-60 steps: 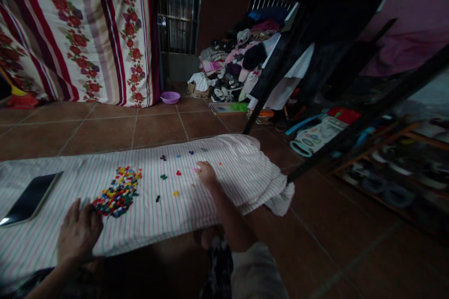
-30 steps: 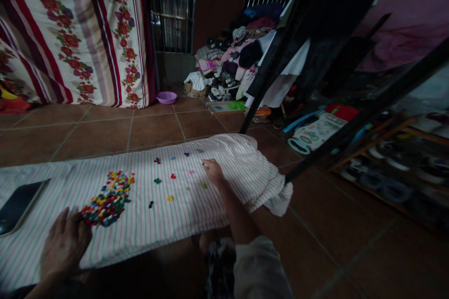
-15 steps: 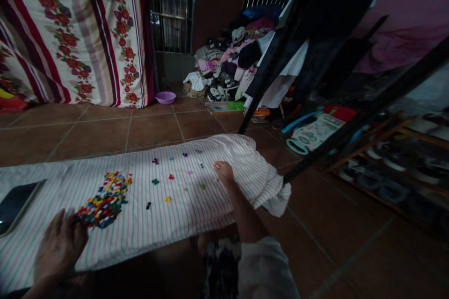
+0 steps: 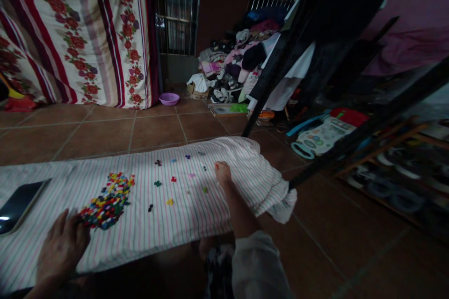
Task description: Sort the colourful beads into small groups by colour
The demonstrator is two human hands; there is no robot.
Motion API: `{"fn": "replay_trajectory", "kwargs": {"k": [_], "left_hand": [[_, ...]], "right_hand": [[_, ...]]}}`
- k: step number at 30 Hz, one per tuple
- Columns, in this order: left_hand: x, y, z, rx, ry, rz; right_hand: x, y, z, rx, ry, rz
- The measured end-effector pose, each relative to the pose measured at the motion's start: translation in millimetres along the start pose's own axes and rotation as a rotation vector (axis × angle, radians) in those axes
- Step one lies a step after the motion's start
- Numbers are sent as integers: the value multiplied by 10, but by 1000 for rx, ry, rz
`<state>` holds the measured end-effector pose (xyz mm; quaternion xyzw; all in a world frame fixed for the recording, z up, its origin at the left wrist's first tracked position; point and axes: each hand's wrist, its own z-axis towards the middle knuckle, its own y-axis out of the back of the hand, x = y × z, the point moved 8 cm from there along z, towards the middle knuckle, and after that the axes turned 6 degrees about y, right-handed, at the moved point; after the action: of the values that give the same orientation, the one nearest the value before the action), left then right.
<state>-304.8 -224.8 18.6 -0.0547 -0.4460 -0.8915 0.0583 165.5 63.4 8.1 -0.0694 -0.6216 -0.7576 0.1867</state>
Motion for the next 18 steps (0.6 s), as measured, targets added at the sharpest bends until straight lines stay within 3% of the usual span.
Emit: {"fn": "replay_trajectory", "kwargs": {"k": [4, 11, 18], "left_hand": [[-20, 51, 39, -34, 36, -36], [67, -48, -10, 47, 63, -97], [64, -12, 15, 30, 110, -124]], "right_hand": [[-5, 3, -19, -19, 31, 36], [-39, 21, -21, -33, 40, 114], [-106, 43, -94, -54, 0, 290]]}}
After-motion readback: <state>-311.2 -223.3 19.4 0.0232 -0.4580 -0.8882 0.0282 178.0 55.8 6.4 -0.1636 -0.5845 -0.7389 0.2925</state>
